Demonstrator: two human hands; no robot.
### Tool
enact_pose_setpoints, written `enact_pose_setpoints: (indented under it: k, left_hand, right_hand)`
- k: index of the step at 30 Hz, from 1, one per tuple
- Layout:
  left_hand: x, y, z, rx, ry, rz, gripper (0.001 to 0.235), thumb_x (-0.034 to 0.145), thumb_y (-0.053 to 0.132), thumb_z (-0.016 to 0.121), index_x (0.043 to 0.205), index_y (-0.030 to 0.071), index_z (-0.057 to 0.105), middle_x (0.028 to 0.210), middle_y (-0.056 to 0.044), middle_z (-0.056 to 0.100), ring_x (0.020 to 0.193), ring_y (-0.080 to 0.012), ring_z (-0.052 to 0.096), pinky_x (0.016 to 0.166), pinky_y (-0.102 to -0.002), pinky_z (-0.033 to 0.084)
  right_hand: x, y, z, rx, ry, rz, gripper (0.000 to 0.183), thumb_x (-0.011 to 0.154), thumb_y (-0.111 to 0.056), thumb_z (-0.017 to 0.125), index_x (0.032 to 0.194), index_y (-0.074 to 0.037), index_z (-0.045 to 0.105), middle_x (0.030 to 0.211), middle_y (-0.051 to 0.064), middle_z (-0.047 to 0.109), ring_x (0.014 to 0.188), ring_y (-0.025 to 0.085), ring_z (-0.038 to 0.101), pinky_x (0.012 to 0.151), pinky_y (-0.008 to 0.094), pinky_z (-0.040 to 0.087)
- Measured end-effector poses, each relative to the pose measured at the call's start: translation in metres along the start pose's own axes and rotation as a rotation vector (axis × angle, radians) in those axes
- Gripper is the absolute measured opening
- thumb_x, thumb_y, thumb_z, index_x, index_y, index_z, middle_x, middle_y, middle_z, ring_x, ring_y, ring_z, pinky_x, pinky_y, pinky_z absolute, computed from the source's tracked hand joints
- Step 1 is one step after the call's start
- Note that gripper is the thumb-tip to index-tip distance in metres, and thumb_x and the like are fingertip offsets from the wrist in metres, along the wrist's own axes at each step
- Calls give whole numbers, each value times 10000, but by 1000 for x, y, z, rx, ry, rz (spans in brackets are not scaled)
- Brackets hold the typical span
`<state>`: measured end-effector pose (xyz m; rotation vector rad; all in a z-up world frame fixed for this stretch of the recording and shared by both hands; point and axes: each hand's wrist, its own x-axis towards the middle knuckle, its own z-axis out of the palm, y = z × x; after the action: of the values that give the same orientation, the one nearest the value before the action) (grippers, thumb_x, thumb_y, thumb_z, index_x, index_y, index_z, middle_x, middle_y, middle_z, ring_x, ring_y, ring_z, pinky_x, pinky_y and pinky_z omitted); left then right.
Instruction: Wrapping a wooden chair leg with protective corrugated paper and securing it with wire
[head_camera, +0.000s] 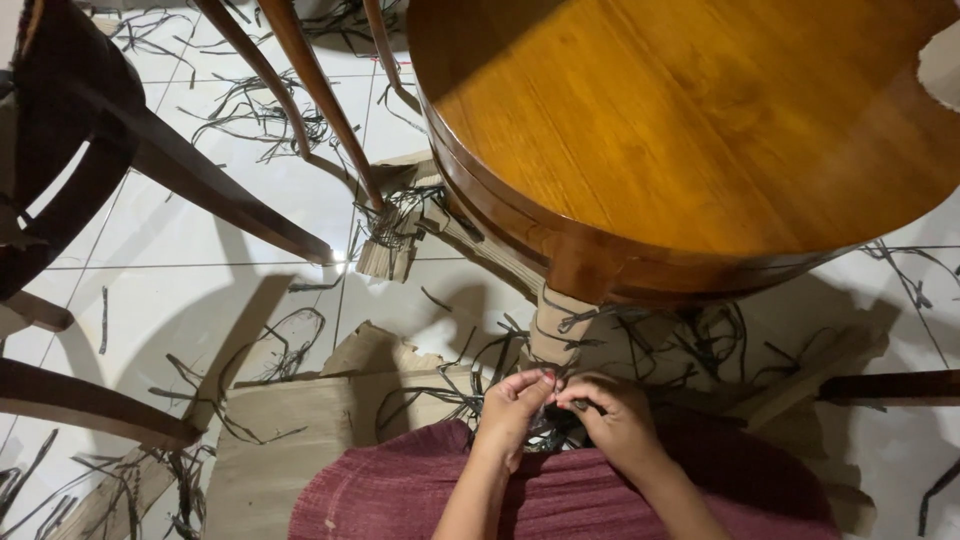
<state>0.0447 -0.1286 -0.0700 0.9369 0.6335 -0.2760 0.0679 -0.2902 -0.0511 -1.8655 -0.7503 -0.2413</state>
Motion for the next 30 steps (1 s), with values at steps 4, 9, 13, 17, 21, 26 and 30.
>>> enact_pose_setpoints:
  k: [4,9,13,17,21,26,30]
  left_hand:
    - [-5,2,2,8,26,-8,301,841,51,792,1135,-9,768,1061,-142,792,892,-207,706,922,-290,575]
    - [-10,-5,-1,25,-4,-10,183,916,-17,727,1087,9,785,952,-111,794,820,-156,680,805,-247,561]
    - [1,-30,-6,-53,-13,63,151,898,-30,746,1043,-41,783,926,-145,793,804,-165,703,822,-248,592]
    - [-5,-25,-3,8,-18,82,129,906,-6,741,1022,-36,787,899,-122,789,780,-143,682,809,-242,575]
    - [-5,-24,-2,155,-21,177,125,930,73,727,822,45,781,761,-23,721,699,-86,571,724,-212,453]
    - [-15,-10,4,277,-18,185,199,965,128,696,788,78,772,712,11,670,656,-81,528,669,-214,398]
    - [-10,-11,2,346,-77,232,265,972,90,647,726,110,741,708,20,702,648,-70,558,684,-219,444]
  right_hand:
    - [-8,9,11,-88,123,314,55,788,-97,823,820,-142,829,839,-14,839,784,102,787,806,248,595]
    - [-3,17,33,-59,251,722,93,763,-149,866,843,-128,824,842,-2,831,747,105,759,691,229,576]
    - [12,-6,43,333,440,1039,139,802,-51,829,782,-68,692,783,80,764,713,179,695,650,301,538]
    - [33,-34,35,62,27,1605,607,751,-607,612,1064,-141,843,1212,114,774,1214,246,665,1034,361,418]
    - [12,1,47,290,441,1125,42,784,-88,741,819,-66,731,723,60,722,649,151,641,597,300,512]
    - [-12,24,42,469,399,954,45,884,-36,758,887,-77,742,593,21,598,496,92,494,434,246,351]
    - [-15,18,32,181,92,1074,178,990,-251,648,934,-132,767,610,-11,599,542,104,527,507,243,385]
